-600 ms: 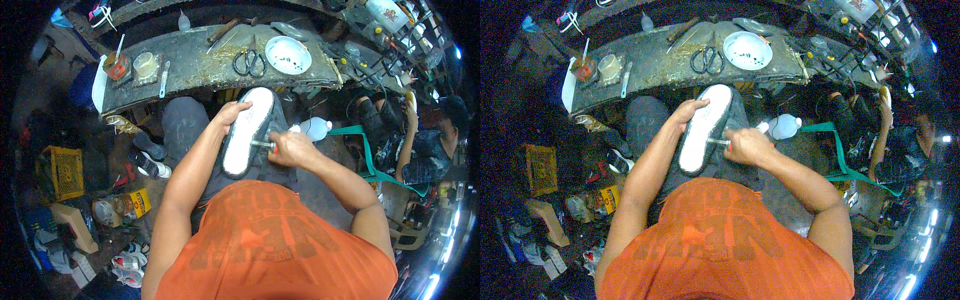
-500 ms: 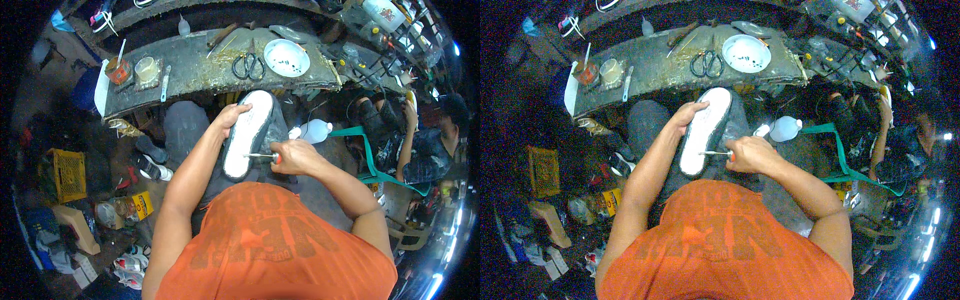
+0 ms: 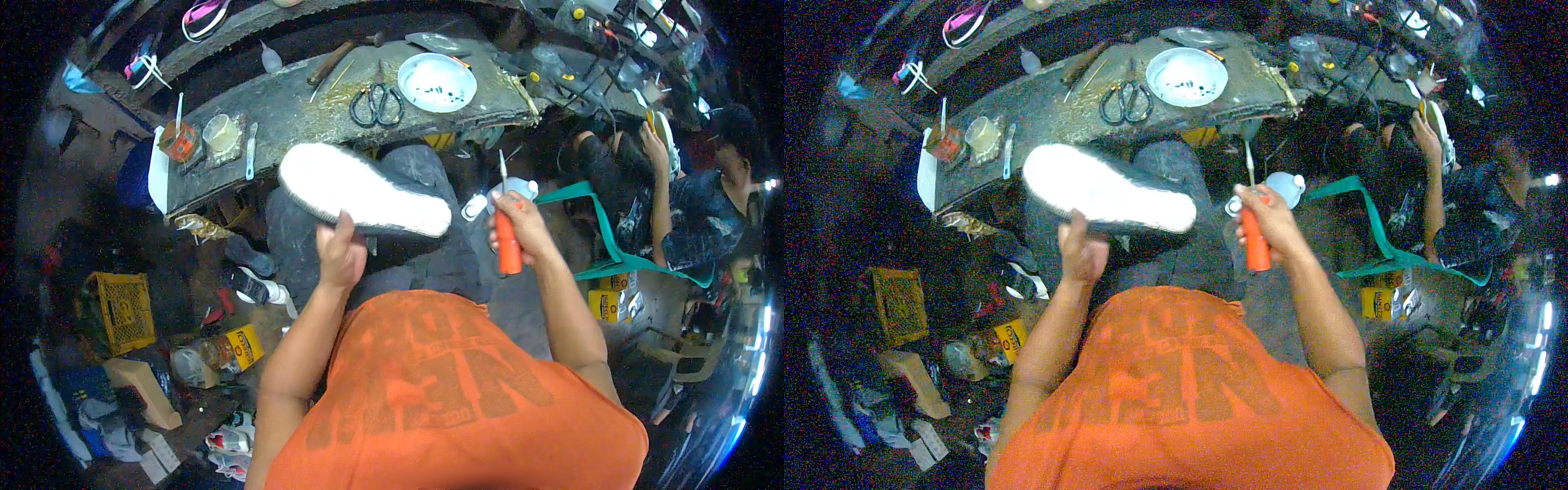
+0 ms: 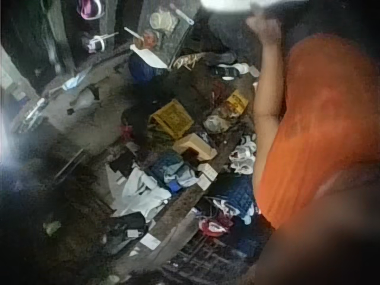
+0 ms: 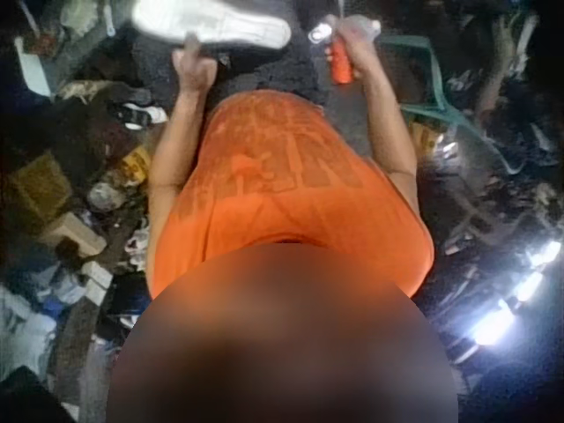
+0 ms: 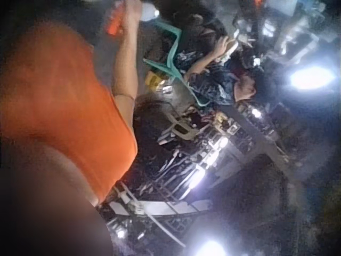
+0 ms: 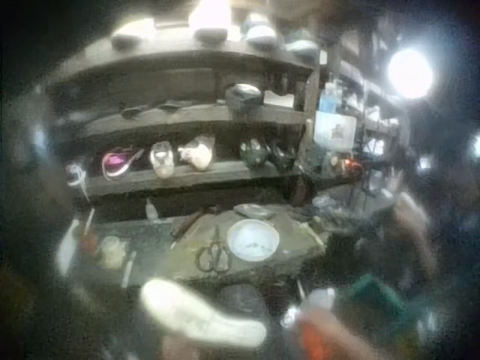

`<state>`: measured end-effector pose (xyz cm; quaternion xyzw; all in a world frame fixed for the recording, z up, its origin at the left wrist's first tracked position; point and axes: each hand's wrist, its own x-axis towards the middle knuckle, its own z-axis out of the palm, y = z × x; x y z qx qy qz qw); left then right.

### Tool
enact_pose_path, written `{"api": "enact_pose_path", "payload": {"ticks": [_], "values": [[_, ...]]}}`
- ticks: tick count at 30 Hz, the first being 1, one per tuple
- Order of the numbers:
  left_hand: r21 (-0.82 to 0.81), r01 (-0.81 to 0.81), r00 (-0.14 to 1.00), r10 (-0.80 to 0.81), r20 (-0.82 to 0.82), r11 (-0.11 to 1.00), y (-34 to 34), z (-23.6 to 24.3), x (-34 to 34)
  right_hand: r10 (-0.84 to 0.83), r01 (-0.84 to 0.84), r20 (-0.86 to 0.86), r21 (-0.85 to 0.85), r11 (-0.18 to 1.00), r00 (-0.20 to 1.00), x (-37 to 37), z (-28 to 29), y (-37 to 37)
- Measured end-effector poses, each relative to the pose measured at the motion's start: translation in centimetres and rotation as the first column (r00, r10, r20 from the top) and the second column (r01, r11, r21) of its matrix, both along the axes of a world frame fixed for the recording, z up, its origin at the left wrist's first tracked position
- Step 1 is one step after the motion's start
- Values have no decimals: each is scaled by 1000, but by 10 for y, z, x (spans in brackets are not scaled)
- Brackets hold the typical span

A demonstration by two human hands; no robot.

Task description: The person uses a red-handled tool to scrape and clean the sole and edges of a black shoe. They repeatedly scrape the white midsole and black outsole, then flip the shoe to work on the heel and upper edge. The person continues scraping along the perimeter of the sole and the upper side of the shoe.

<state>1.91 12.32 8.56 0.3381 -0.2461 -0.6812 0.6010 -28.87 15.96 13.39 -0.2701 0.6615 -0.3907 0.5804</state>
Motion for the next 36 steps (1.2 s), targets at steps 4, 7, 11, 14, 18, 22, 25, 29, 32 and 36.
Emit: {"api": "enact_pose_path", "payload": {"ticks": [4, 7, 11, 14, 18, 22, 25, 29, 32, 36], "values": [[-201, 251, 794, -320, -517, 947, 27, -6, 55, 149, -147, 136, -24, 989, 979, 45, -23, 11], [315, 164, 976, -108, -188, 935, 37, -8, 91, 293, -290, 78, -50, 956, 953, 67, -25, 5], [636, 531, 837, -226, -499, 560, 34, -20, 95, 399, -400, -17, -34, 916, 917, 81, -24, -1], [694, 505, 860, -366, -354, 513, 28, -20, 85, 416, -421, -79, -70, 904, 906, 89, -25, -8], [648, 566, 816, -457, -353, 510, 7, -16, 76, 309, -318, -79, -171, 932, 948, 96, -26, -18], [522, 604, 794, -400, -457, 603, -6, -28, 55, 255, -236, 49, -246, 940, 966, 97, -31, -23], [376, 685, 695, -405, -593, 624, -11, -48, 34, 344, -361, -125, -159, 919, 930, 97, -40, -26], [408, 574, 798, -373, -474, 709, -12, -72, 27, 429, -595, -671, -23, 804, 605, 81, -42, -24], [430, 584, 748, -251, -614, 689, -11, -88, 29, 543, -638, -635, 100, 763, 550, 72, -39, -28], [388, 610, 697, -235, -677, 690, -7, -103, 30, 579, -707, -726, 184, 683, 370, 82, -39, -41]]}}
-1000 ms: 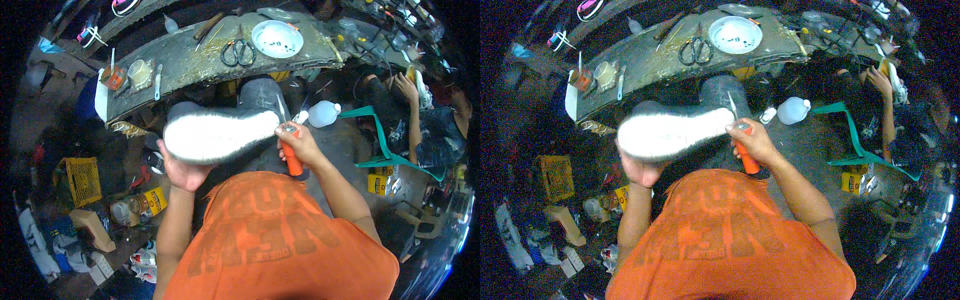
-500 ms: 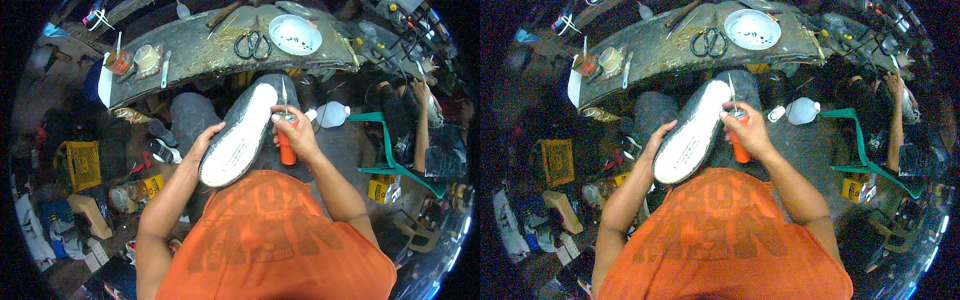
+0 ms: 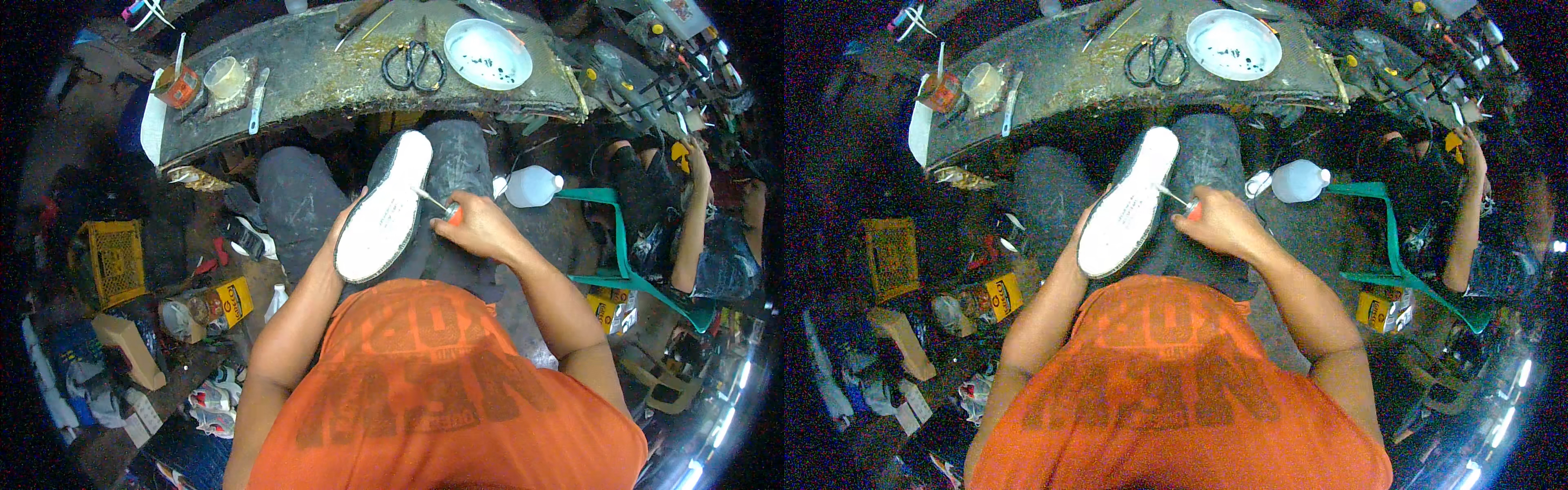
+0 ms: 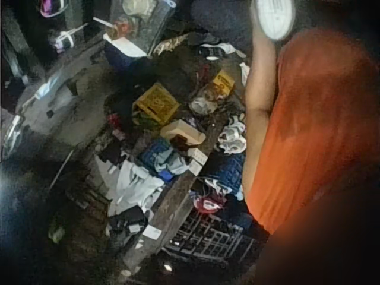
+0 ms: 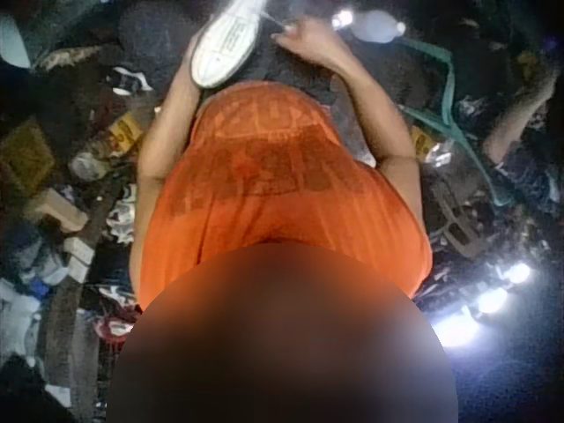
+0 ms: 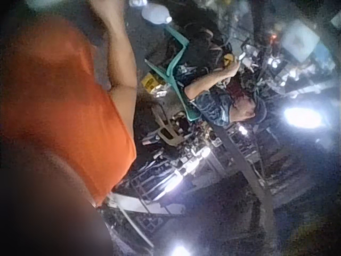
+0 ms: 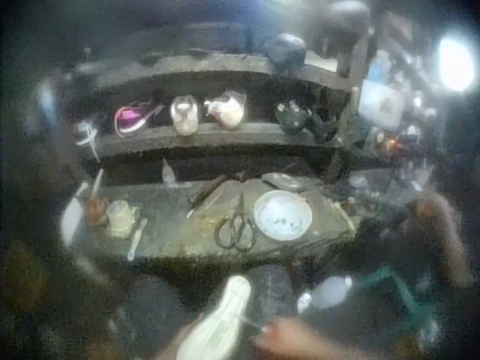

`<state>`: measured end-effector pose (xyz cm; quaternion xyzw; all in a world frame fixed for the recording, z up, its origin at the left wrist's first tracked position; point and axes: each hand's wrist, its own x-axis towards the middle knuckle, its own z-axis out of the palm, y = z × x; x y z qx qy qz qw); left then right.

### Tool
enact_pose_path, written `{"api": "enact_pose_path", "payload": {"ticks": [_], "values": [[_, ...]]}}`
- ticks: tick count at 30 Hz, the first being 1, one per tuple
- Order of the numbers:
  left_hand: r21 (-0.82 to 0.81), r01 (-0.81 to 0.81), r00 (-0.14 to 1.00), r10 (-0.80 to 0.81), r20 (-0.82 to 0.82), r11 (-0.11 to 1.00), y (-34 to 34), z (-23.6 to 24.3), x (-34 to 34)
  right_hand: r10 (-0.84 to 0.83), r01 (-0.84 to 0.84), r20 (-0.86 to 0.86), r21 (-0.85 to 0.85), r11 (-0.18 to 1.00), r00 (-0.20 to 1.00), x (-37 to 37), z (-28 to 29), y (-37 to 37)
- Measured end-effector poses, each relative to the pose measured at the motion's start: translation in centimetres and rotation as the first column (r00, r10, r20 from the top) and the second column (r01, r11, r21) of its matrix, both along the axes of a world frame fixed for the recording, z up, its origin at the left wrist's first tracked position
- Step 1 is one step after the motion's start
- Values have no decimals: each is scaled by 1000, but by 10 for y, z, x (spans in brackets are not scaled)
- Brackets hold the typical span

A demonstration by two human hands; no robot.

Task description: The person uses a red-handled tool to scrape and clean the sole and edges of a black shoe. They repeatedly scrape the white midsole and black outsole, then flip the shoe to work on the heel and upper edge. The person continues scraping along the perimeter of the sole and the upper side of the shoe.

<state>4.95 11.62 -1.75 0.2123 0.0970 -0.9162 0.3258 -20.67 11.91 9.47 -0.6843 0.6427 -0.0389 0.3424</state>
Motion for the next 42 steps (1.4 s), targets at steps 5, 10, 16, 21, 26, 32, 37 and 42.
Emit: {"api": "enact_pose_path", "payload": {"ticks": [5, 10, 16, 21, 26, 32, 37, 42], "values": [[-26, 16, 1000, -17, -8, 1000, -3, -11, 0, 185, -187, -92, -13, 982, 978, 12, 2, -4], [-43, 24, 1000, -25, -18, 999, -4, -17, 1, 294, -295, -103, 7, 956, 950, 11, 4, 3], [-10, 11, 1000, -11, -16, 1000, -4, -15, 2, 138, -140, -53, -40, 989, 989, 6, -1, -2], [-42, 7, 999, -9, -37, 999, -4, -11, 0, 230, -232, -108, 1, 973, 967, 6, -1, 4], [-55, -10, 998, 7, -55, 998, -4, -21, 0, 334, -341, -101, -51, 939, 937, 9, 1, 14], [-48, -124, 987, 118, -108, 991, -7, -40, 0, 418, -424, -100, -44, 905, 903, 15, 7, 25], [-79, -169, 985, 166, -38, 983, -8, -41, -4, 280, -281, -66, -3, 960, 958, 16, 6, 17], [-94, -45, 983, 61, 174, 995, -7, -29, -5, 47, -47, -66, -5, 999, 997, 25, -3, 3]]}}
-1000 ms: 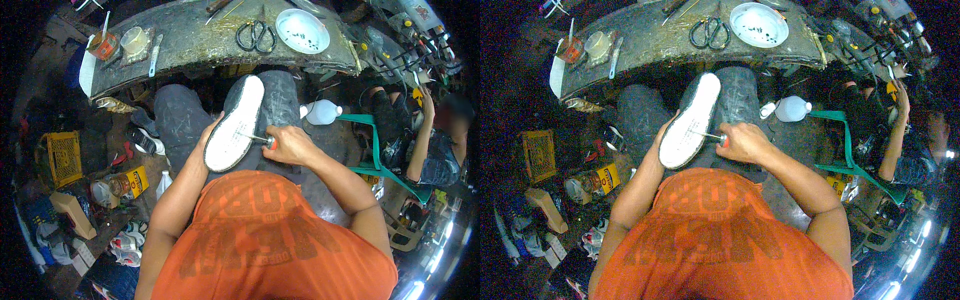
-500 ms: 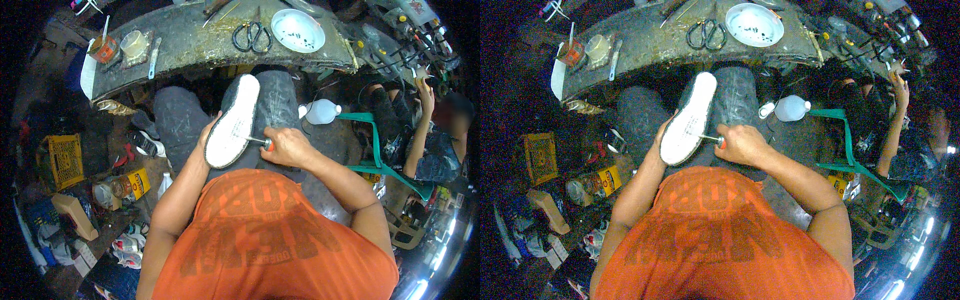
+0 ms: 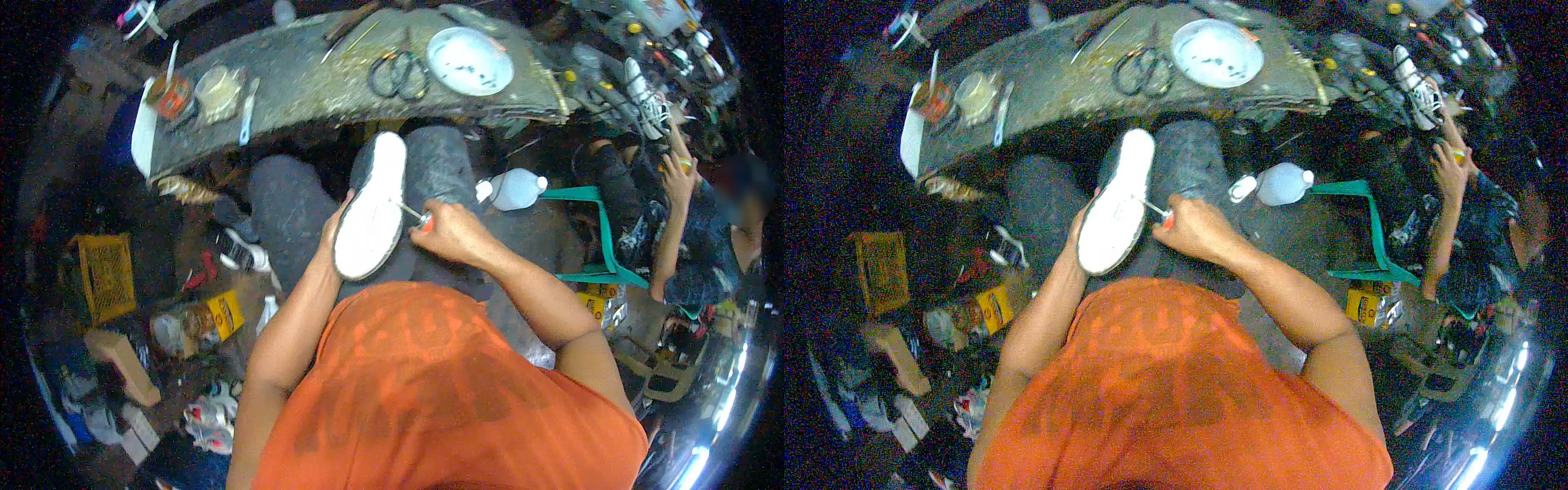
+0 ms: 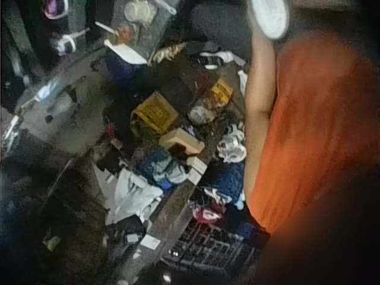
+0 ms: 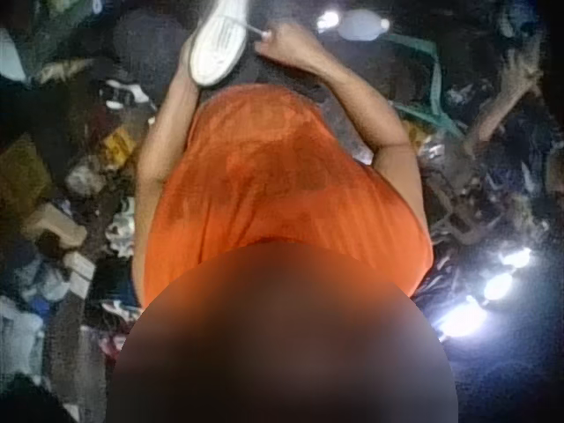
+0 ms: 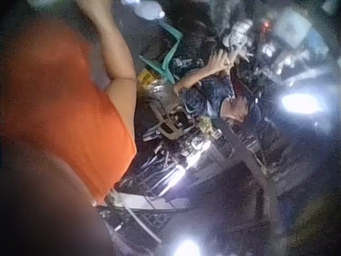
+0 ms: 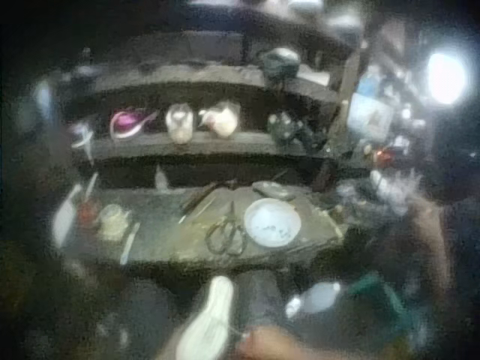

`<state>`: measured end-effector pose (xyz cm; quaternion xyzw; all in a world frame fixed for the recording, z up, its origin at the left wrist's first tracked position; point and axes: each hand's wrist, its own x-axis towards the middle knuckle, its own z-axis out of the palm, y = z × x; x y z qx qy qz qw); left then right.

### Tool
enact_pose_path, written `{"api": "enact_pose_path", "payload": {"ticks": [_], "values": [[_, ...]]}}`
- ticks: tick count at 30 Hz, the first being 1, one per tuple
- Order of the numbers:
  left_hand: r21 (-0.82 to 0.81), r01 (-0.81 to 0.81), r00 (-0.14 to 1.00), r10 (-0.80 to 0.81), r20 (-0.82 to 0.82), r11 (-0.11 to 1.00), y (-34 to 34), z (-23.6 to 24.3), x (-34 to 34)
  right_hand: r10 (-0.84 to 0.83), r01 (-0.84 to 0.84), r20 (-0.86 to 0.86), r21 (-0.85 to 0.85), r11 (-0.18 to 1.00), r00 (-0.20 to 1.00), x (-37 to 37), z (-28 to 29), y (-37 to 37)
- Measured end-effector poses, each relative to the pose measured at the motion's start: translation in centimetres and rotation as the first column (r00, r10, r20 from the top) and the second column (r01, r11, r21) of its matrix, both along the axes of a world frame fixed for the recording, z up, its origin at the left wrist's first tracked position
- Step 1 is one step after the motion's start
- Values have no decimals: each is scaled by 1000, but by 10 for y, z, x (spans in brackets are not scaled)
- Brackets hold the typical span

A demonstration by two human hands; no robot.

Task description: The person uses a red-handled tool to scrape and clean the sole and edges of a black shoe. They repeatedly scrape the white midsole and black outsole, then flip the shoe to work on the heel and upper edge. The person continues scraping along the perimeter of the sole and the upper side of the shoe.

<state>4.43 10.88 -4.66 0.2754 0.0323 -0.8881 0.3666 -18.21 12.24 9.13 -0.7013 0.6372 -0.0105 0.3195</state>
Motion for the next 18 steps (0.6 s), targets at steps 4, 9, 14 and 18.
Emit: {"api": "enact_pose_path", "payload": {"ticks": [4, 9, 14, 18], "values": [[-32, -2, 1000, 2, 2, 999, 0, 13, -7, 147, -148, -20, -29, 989, 989, 8, 1, 14], [64, -78, 991, 70, 110, 995, -2, 12, -13, 257, -257, -18, -132, 957, 966, 12, 0, 25], [61, -135, 979, 123, 162, 989, -4, -2, -16, 336, -329, 24, -155, 932, 941, 14, 0, 33], [-2, -148, 962, 144, 234, 989, -4, 2, -18, 197, -198, -54, -5, 980, 979, 13, 2, 15]]}}
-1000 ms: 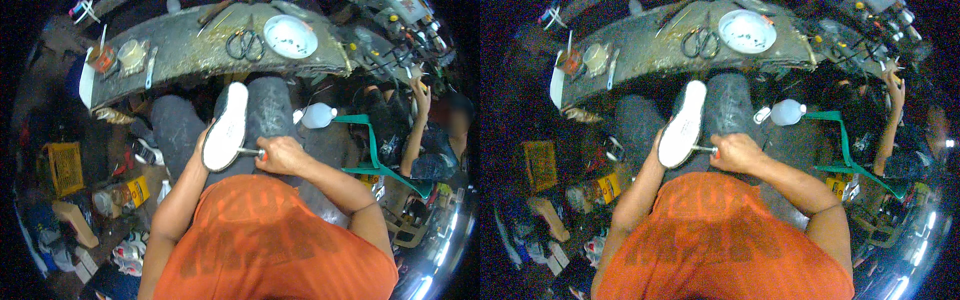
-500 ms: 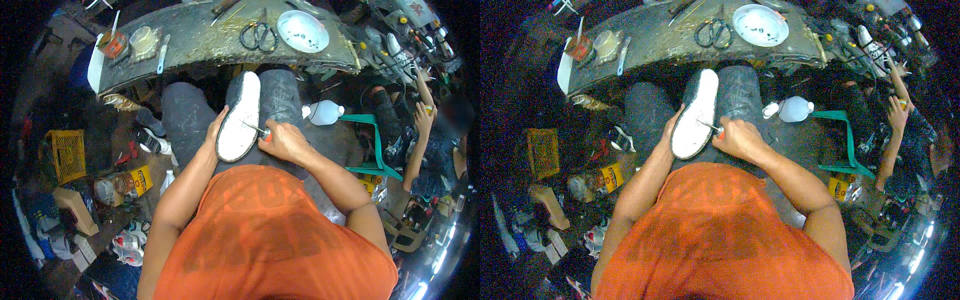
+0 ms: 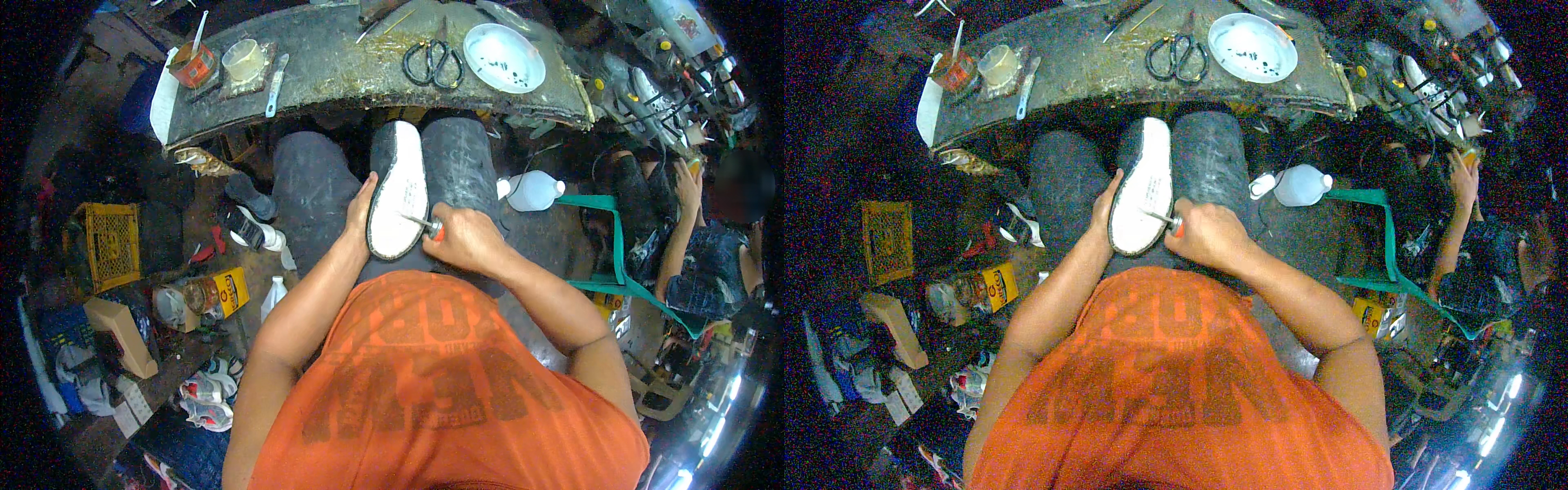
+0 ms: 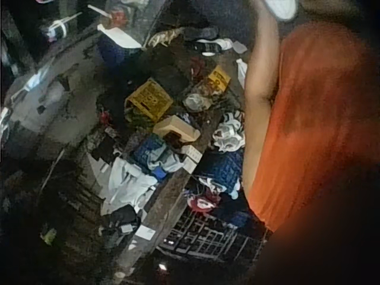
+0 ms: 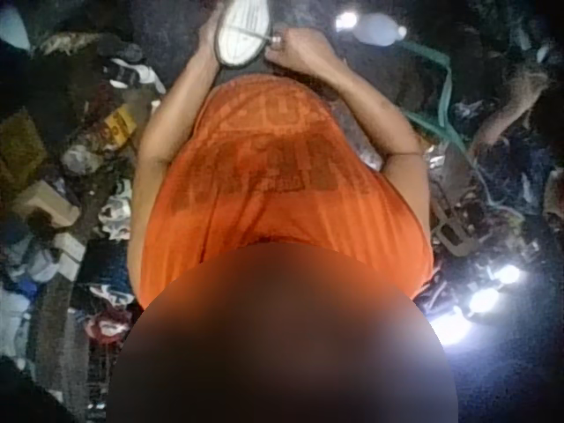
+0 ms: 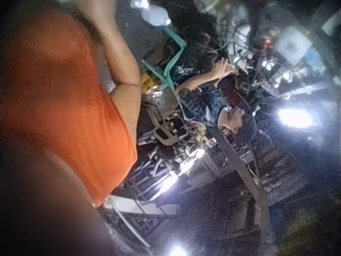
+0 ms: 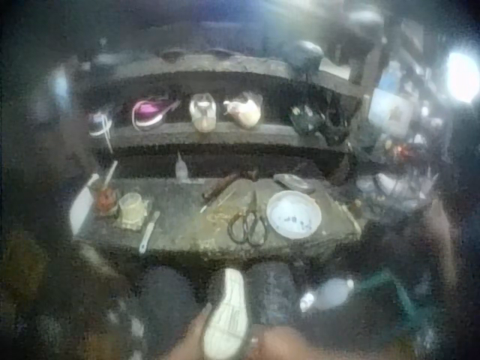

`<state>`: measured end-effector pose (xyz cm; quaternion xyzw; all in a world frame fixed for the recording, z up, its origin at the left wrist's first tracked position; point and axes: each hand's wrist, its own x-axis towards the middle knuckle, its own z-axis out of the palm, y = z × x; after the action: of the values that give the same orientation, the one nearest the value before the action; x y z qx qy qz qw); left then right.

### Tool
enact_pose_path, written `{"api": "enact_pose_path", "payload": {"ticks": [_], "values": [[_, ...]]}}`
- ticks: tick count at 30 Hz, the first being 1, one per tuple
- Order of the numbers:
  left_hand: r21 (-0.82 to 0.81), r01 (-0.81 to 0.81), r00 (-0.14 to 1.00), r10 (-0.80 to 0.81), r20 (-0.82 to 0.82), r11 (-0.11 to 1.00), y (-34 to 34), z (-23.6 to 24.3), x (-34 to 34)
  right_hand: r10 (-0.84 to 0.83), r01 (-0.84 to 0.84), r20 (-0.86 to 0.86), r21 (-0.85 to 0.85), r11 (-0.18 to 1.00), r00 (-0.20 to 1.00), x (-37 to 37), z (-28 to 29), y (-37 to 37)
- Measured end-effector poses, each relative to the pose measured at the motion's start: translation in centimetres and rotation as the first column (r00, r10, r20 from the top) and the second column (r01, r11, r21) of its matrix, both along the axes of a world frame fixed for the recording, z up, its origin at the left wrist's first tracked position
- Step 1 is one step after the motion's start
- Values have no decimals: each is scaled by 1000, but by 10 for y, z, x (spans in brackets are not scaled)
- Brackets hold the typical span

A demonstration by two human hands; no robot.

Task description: The person uses a red-handled tool to scrape and clean the sole and edges of a black shoe. They repeatedly scrape the white midsole and black outsole, then flip the shoe to work on the heel and upper edge. The person continues scraping along the perimeter of the sole and the upper side of the shoe.

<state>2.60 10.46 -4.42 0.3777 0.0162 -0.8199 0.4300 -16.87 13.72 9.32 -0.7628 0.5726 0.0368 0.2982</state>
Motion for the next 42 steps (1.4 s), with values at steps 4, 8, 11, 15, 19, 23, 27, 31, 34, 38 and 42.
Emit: {"api": "enact_pose_path", "payload": {"ticks": [4, 8, 11, 15, 19, 23, 27, 31, 34, 38, 42], "values": [[-65, -1, 999, 3, 36, 998, 1, 14, 1, -80, 79, 40, 32, 996, 996, 0, 1, -16], [-214, 41, 982, 0, 187, 976, 2, 17, -1, -35, 35, 8, 3, 999, 999, 3, 0, -12], [-177, 7, 998, 4, 64, 984, 1, 12, -2, 3, -3, -2, -8, 1000, 1000, 4, -3, -8], [-125, 16, 999, -10, 44, 992, 1, 1, 0, 38, -38, 3, -56, 998, 999, 4, -6, -4], [-95, -22, 996, 30, 79, 995, 2, -6, -3, 60, -61, -12, -59, 996, 998, 3, -5, 0], [-2, -28, 991, 28, 128, 1000, -1, -5, -3, 94, -94, -6, -66, 993, 996, 3, -3, 3], [2, -41, 978, 40, 204, 999, 0, 2, -5, 129, -129, -11, -59, 990, 992, 2, -3, 7], [33, -56, 977, 48, 209, 998, -1, 4, -6, 144, -144, -6, -76, 987, 990, 1, -3, 11], [35, -59, 971, 49, 235, 998, -1, 3, -4, 196, -195, 13, -68, 978, 980, -1, 1, 13], [-105, -35, 982, 54, 181, 994, -1, 8, -5, 152, -149, 69, -42, 988, 986, -9, 9, -6], [-150, 2, 983, 25, 180, 989, 1, 20, -6, 1, -2, -10, -42, 999, 1000, -4, 0, -38]]}}
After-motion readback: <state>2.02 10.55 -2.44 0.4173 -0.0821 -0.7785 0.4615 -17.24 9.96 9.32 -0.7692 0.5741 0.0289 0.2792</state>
